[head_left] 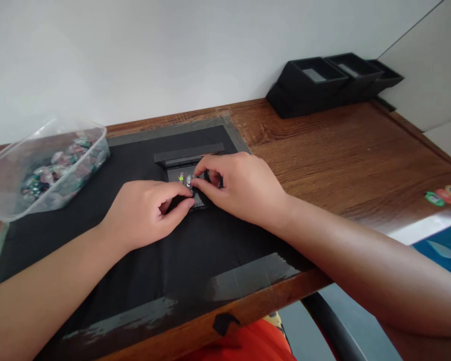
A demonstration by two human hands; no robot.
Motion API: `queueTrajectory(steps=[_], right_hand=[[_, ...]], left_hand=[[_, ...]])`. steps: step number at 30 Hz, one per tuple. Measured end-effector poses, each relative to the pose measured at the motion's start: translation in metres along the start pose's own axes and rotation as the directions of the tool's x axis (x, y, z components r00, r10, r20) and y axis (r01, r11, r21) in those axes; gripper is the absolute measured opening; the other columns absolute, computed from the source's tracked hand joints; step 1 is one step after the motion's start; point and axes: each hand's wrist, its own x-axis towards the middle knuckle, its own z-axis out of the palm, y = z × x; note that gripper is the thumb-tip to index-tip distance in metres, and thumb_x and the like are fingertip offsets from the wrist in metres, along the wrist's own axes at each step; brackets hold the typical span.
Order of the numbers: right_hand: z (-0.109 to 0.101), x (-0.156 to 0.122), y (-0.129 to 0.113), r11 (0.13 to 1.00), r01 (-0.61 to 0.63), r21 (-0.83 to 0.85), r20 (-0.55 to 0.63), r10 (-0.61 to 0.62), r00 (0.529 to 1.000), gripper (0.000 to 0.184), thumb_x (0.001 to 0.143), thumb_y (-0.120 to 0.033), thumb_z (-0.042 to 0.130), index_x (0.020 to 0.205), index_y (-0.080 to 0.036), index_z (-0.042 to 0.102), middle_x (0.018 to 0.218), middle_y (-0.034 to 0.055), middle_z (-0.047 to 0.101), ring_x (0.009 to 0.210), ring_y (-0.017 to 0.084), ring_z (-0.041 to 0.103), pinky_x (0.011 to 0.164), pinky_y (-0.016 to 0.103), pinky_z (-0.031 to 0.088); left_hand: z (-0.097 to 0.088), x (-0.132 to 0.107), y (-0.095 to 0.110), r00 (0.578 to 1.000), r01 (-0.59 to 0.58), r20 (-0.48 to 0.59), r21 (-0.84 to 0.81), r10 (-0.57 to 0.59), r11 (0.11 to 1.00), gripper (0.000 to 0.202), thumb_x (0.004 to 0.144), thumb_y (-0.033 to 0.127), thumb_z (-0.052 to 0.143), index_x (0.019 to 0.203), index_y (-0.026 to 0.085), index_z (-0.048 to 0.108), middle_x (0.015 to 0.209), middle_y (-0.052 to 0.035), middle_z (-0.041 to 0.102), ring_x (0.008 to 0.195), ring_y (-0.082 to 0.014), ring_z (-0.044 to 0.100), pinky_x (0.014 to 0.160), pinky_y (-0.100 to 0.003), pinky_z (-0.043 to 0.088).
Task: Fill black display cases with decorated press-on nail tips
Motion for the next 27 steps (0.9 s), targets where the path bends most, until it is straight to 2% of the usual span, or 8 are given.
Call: queueTrajectory(steps=[6,12,18,27], right_hand=[[-0.0011,-0.0011,-0.0005,0.999,-0.003,0.051,-0.028,0.004,1.0,0.014,0.097,-0.033,0.073,0.097,-0.024,0.084,0.07,-0.0024,0.072,0.064,0.014,0.057,0.064,0.03,0.029],[-0.0013,-0.001,0.0001,0.996,-0.006,0.089,0.008,0.005,1.0,0.019,0.093,-0.024,0.071,0.107,-0.024,0.084,0.071,-0.0037,0.073,0.064,0.013,0.058,0.065,0.03,0.031],[-0.0042,0.0017,0.0012,0.991,-0.006,0.133,0.084,-0.005,0.996,0.008,0.089,-0.025,0.076,0.085,-0.022,0.081,0.068,-0.0038,0.07,0.062,0.012,0.056,0.065,0.028,0.033],[-0.0029,0.0014,0.0014,0.998,0.002,0.06,0.071,-0.006,0.997,0.011,0.092,-0.027,0.079,0.084,-0.023,0.085,0.071,-0.002,0.072,0.065,0.012,0.056,0.066,0.03,0.029]], left_hand=[[-0.0014,0.0014,0.0004,1.0,0.013,0.016,0.017,-0.013,1.0,0.028,0.102,0.034,0.063,0.112,0.026,0.089,0.056,0.0045,0.059,0.05,-0.0123,0.054,0.056,-0.027,0.035],[-0.0002,0.0007,0.0007,0.999,0.05,0.001,0.02,-0.05,0.999,0.031,0.102,0.036,0.062,0.113,0.026,0.089,0.057,0.0039,0.063,0.05,-0.0127,0.057,0.056,-0.027,0.037],[-0.0009,0.0005,0.0006,0.995,0.094,-0.011,0.017,-0.094,0.995,0.031,0.102,0.038,0.065,0.118,0.026,0.09,0.057,0.0038,0.068,0.049,-0.0127,0.058,0.054,-0.028,0.038],[-0.003,-0.0007,-0.0004,0.994,0.111,-0.017,-0.036,-0.112,0.993,0.029,0.101,0.042,0.067,0.101,0.027,0.092,0.063,0.0019,0.076,0.052,-0.013,0.065,0.054,-0.028,0.042]])
